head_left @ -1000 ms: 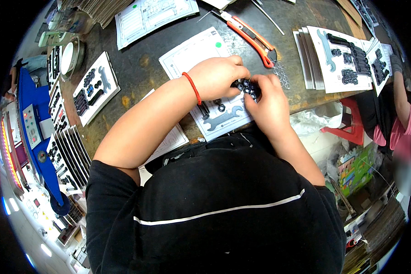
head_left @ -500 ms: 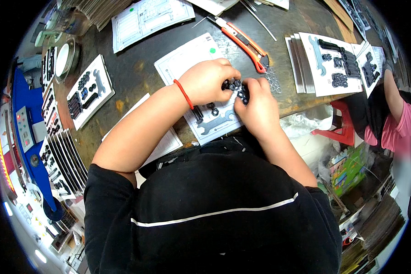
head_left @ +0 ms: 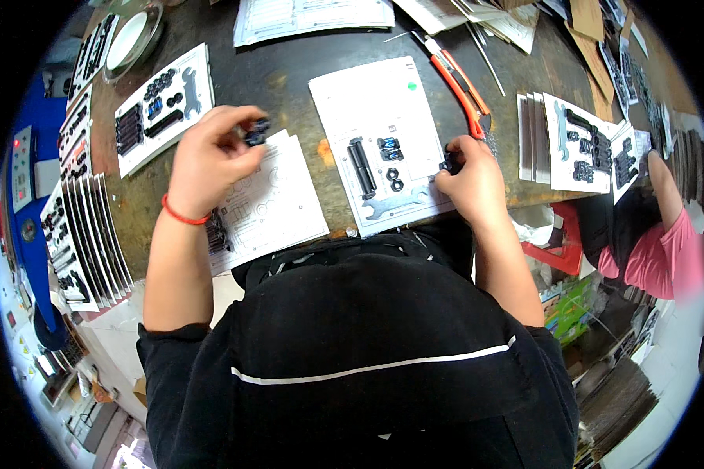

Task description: The person assembles small mechanical parts on a workbench. They use a utility knife to cut open packaging and place cylindrical and circular components onto a printed layout sheet, then stack the completed sheets.

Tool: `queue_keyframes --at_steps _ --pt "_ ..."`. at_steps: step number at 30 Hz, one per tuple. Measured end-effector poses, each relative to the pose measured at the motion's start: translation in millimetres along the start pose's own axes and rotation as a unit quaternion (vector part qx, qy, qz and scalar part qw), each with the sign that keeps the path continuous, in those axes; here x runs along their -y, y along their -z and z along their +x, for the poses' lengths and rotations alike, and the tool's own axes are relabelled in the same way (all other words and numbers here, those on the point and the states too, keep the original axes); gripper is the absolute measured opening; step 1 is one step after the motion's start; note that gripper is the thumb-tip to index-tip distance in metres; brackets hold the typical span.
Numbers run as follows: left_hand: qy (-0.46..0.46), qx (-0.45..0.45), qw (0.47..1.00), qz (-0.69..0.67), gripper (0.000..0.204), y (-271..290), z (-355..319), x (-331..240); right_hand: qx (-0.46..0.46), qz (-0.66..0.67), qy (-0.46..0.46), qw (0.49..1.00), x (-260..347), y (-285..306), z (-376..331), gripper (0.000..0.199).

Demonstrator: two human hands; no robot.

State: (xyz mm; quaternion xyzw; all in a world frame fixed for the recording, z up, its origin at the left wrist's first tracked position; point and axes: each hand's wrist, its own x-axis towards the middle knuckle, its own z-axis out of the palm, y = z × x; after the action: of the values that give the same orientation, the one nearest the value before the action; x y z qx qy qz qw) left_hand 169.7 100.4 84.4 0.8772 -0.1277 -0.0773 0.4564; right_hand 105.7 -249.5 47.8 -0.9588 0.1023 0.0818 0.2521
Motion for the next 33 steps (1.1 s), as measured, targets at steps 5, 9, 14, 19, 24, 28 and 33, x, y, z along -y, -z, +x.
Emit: queue_keyframes --at_steps 5,9,14,19,24,28,33 --pt "0.103 -0.09 0.99 -0.023 0.038 36 -52 35 0.002 -0.03 -0.031 0.999 5 1 0 0.039" --pt "0.126 -0.119 0.984 -0.038 0.037 52 -83 60 0.009 -0.063 -0.025 0.998 5 -3 4 0.039" --pt "0.144 -0.132 0.98 -0.026 0.036 59 -102 74 -0.025 -0.022 -0.035 0.999 2 9 5 0.038" --pt "0.144 -0.145 0.977 -0.063 0.036 66 -120 99 -0.008 0.089 -0.017 0.996 20 12 7 0.04" --pt "0.141 -0.157 0.975 -0.066 0.036 72 -126 105 0.202 0.501 -0.056 0.84 66 8 10 0.037" --pt "0.134 -0.132 0.982 -0.005 0.033 75 -117 84 0.285 0.572 -0.044 0.768 103 -16 11 0.041" --pt "0.109 -0.094 0.989 -0.035 0.032 69 -112 73 0.29 0.399 0.107 0.864 157 -66 14 0.034"
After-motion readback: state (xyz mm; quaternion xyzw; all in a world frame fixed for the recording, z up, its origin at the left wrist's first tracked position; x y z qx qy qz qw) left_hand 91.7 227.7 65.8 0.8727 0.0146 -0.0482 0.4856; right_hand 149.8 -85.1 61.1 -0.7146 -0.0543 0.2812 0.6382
